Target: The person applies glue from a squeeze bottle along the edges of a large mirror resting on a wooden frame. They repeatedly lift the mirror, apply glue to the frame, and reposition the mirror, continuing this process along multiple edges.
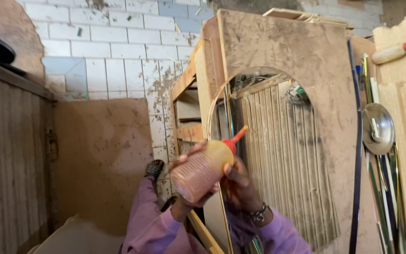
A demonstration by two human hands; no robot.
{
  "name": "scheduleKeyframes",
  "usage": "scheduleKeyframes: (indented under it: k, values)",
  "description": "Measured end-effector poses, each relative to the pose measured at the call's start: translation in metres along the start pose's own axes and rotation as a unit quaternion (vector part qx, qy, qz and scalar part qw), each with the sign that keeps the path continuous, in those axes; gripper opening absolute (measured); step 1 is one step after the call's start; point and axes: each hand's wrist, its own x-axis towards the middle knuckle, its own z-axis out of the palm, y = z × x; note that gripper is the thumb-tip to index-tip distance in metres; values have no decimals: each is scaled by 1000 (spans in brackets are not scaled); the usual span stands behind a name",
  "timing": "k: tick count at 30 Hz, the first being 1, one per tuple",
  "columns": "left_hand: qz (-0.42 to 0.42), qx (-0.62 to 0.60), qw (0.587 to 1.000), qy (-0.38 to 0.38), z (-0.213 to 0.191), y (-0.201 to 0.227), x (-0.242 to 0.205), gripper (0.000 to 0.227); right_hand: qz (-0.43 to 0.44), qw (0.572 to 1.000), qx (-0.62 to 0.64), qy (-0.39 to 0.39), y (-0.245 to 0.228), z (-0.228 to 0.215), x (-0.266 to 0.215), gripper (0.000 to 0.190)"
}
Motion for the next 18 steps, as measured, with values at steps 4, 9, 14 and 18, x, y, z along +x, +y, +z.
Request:
scheduleKeyframes:
  k: [4,9,14,18]
  values:
    - [-29,4,998,63,-40,-22,38,92,133,965,-203,-96,-53,-23,66,82]
    - [-74,41,990,112,-84,-58,57,94,27,717,-697,2,-100,-39,127,56]
    - [-127,34,983,127,-97,-82,59,95,27,589,-808,21,-125,-33,182,76]
    - [-164,11,976,140,-99,-99,61,96,109,535,-837,25,-141,-35,206,81]
